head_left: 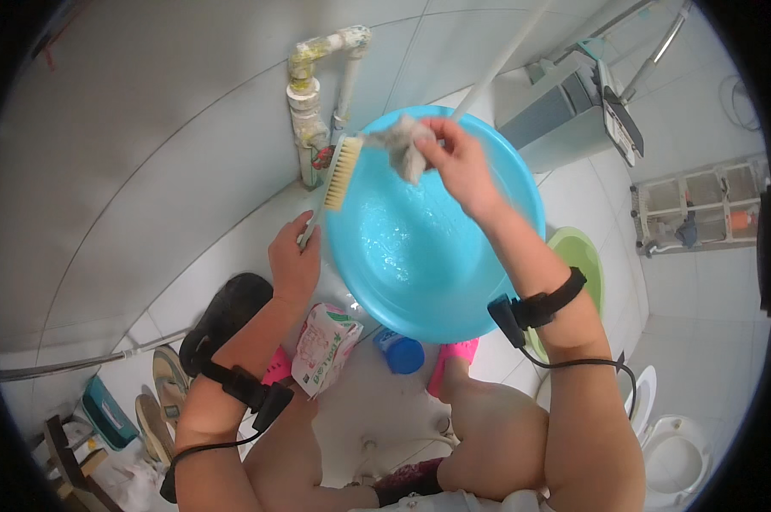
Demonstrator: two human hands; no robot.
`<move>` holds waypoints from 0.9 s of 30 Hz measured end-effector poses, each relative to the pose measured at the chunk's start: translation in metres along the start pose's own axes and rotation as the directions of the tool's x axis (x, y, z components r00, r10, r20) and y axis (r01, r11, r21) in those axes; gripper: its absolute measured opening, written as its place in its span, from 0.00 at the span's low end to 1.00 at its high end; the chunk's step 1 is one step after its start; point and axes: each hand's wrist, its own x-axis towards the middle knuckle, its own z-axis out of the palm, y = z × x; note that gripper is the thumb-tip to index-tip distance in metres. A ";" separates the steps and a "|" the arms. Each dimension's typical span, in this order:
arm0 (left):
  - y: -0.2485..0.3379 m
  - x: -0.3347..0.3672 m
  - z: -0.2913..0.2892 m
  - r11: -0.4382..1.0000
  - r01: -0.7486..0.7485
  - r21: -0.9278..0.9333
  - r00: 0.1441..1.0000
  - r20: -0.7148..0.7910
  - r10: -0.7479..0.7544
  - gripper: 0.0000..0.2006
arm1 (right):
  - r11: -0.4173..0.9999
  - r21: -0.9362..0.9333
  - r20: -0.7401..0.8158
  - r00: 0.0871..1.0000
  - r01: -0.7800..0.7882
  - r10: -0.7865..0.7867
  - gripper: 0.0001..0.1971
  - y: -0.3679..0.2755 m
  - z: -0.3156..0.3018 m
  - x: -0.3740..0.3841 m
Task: Washing and scrubbing a pair of shoes in a basin in a bathroom.
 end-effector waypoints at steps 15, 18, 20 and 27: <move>0.063 -0.008 0.025 0.961 0.265 0.082 0.898 0.341 -0.277 0.26 | 0.451 -0.691 -0.468 0.825 -0.565 0.317 0.13 0.103 -0.157 -0.230; 0.102 -0.007 0.010 0.954 0.273 0.121 0.902 0.312 -0.297 0.25 | 0.779 -0.313 -0.545 0.775 -0.543 0.321 0.12 0.115 -0.149 -0.255; 0.112 -0.006 0.005 0.953 0.244 0.178 0.912 0.291 -0.288 0.25 | 0.783 -0.352 -0.586 0.773 -0.513 0.243 0.12 0.118 -0.138 -0.260; 0.173 -0.018 -0.005 0.972 0.085 0.218 0.951 0.272 -0.145 0.23 | 0.887 -0.189 -0.690 0.700 -0.422 0.186 0.11 0.117 -0.141 -0.273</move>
